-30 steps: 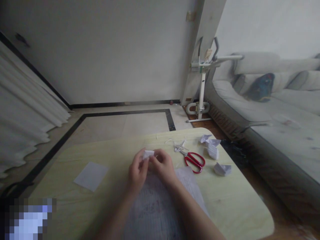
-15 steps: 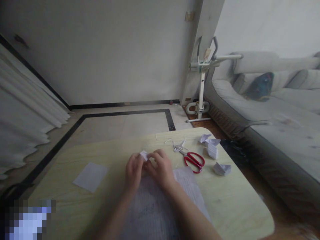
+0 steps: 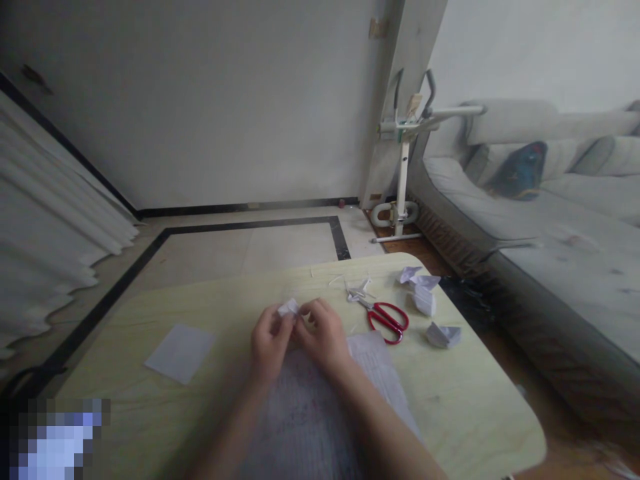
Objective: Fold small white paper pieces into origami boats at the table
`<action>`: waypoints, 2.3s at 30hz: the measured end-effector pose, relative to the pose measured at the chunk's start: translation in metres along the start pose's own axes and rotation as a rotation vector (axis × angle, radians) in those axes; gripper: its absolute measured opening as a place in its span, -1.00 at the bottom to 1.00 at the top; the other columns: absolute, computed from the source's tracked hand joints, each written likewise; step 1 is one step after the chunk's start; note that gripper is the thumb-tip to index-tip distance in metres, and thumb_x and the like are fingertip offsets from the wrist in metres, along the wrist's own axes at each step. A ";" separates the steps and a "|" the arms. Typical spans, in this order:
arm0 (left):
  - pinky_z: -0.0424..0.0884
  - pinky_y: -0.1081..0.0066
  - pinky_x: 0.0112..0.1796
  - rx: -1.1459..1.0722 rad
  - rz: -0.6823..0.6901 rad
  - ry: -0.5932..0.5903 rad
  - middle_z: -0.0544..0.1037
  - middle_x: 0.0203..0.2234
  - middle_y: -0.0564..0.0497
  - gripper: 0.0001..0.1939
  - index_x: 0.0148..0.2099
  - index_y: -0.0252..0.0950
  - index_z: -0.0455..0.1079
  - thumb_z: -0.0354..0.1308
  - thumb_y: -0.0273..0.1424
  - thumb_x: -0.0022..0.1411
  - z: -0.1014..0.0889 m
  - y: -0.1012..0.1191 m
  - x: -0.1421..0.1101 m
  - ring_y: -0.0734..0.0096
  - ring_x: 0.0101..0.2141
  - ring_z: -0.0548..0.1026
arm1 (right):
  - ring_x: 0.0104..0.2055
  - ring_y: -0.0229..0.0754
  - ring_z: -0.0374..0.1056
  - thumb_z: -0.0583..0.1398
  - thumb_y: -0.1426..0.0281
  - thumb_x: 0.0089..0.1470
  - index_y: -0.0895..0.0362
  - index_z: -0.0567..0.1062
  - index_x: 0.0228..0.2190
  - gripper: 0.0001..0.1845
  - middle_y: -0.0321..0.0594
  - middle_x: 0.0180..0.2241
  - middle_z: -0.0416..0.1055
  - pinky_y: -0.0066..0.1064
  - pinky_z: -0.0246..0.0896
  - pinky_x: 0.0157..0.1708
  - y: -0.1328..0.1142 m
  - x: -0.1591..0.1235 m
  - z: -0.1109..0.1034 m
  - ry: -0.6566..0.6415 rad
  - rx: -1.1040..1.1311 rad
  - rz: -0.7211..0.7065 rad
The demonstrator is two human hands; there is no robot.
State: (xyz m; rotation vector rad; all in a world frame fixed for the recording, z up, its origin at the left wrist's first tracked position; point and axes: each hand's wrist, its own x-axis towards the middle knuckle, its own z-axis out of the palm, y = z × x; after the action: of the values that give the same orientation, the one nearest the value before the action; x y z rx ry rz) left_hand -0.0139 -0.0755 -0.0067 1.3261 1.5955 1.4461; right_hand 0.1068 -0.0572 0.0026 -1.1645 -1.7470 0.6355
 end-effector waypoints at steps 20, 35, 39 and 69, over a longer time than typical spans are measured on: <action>0.19 0.53 -0.54 0.264 0.055 0.048 0.42 -0.61 0.11 -0.85 -0.42 -0.26 0.28 0.06 -0.33 0.17 0.000 0.000 -0.002 0.46 -0.57 0.38 | -0.52 -0.28 0.23 0.14 0.48 -0.03 0.11 0.39 -0.51 -0.93 -0.31 -0.55 0.32 -0.48 0.12 -0.52 -0.001 -0.001 0.003 0.033 -0.082 -0.001; 0.21 0.54 -0.52 0.240 0.016 0.033 0.44 -0.59 0.09 -0.90 -0.39 -0.26 0.29 0.05 -0.37 0.16 -0.001 0.004 -0.003 0.46 -0.54 0.41 | -0.46 -0.24 0.24 0.14 0.46 0.03 0.10 0.39 -0.49 -0.92 -0.27 -0.50 0.33 -0.44 0.12 -0.45 -0.004 -0.002 0.000 0.014 -0.157 -0.052; 0.24 0.54 -0.50 0.268 0.034 0.038 0.47 -0.57 0.07 -0.90 -0.38 -0.27 0.31 0.07 -0.36 0.16 -0.001 0.003 -0.003 0.45 -0.53 0.43 | -0.49 -0.27 0.21 0.15 0.45 0.01 0.11 0.39 -0.49 -0.93 -0.30 -0.52 0.32 -0.45 0.09 -0.48 -0.003 -0.003 0.001 0.041 -0.170 -0.002; 0.26 0.56 -0.52 -0.034 -0.033 -0.140 0.43 -0.59 0.08 -0.74 -0.35 -0.32 0.42 0.07 -0.22 0.20 -0.005 0.004 -0.002 0.48 -0.54 0.38 | -0.44 -0.25 0.30 0.20 0.35 0.00 0.16 0.49 -0.39 -0.86 -0.26 -0.48 0.40 -0.46 0.19 -0.44 -0.001 0.008 -0.005 -0.005 0.327 0.280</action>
State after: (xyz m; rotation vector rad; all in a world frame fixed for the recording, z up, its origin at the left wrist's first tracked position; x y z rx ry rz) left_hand -0.0165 -0.0789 -0.0022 1.3449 1.4893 1.3245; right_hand 0.1095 -0.0505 0.0095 -1.1815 -1.4262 1.0502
